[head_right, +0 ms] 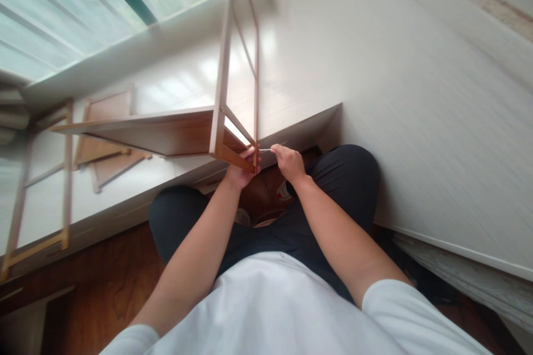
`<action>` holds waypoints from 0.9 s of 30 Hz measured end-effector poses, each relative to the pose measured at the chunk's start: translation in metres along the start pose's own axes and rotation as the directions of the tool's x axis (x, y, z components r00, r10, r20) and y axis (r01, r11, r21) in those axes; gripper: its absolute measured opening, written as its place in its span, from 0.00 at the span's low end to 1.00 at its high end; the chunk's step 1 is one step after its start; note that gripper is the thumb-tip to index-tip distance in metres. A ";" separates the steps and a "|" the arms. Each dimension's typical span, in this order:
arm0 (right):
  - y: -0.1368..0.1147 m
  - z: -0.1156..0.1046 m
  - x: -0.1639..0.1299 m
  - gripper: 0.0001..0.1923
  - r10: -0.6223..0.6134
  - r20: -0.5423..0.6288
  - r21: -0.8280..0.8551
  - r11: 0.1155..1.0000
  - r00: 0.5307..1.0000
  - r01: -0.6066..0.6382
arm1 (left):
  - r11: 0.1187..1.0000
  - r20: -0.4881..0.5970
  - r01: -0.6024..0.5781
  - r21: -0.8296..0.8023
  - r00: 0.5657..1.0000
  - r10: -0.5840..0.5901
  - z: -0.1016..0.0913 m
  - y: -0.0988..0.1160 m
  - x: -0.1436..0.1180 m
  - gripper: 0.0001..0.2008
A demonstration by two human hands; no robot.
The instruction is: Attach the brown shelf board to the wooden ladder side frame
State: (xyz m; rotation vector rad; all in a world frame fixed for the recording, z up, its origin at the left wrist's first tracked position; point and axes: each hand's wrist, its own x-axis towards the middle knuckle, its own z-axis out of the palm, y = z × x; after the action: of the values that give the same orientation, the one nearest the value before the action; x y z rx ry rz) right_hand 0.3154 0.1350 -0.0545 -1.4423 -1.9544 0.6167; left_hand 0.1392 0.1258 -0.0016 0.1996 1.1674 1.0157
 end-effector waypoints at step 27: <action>-0.002 0.002 0.000 0.21 0.022 0.004 0.080 0.997 1.000 -0.022 | 1.000 -0.003 -0.008 0.014 1.000 0.008 -0.002 0.000 0.002 0.11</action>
State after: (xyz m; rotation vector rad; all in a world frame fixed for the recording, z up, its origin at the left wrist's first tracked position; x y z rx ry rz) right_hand 0.3128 0.1346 -0.0546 -1.4162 -1.8972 0.6992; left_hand 0.1374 0.1263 -0.0035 0.2143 1.1772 1.0156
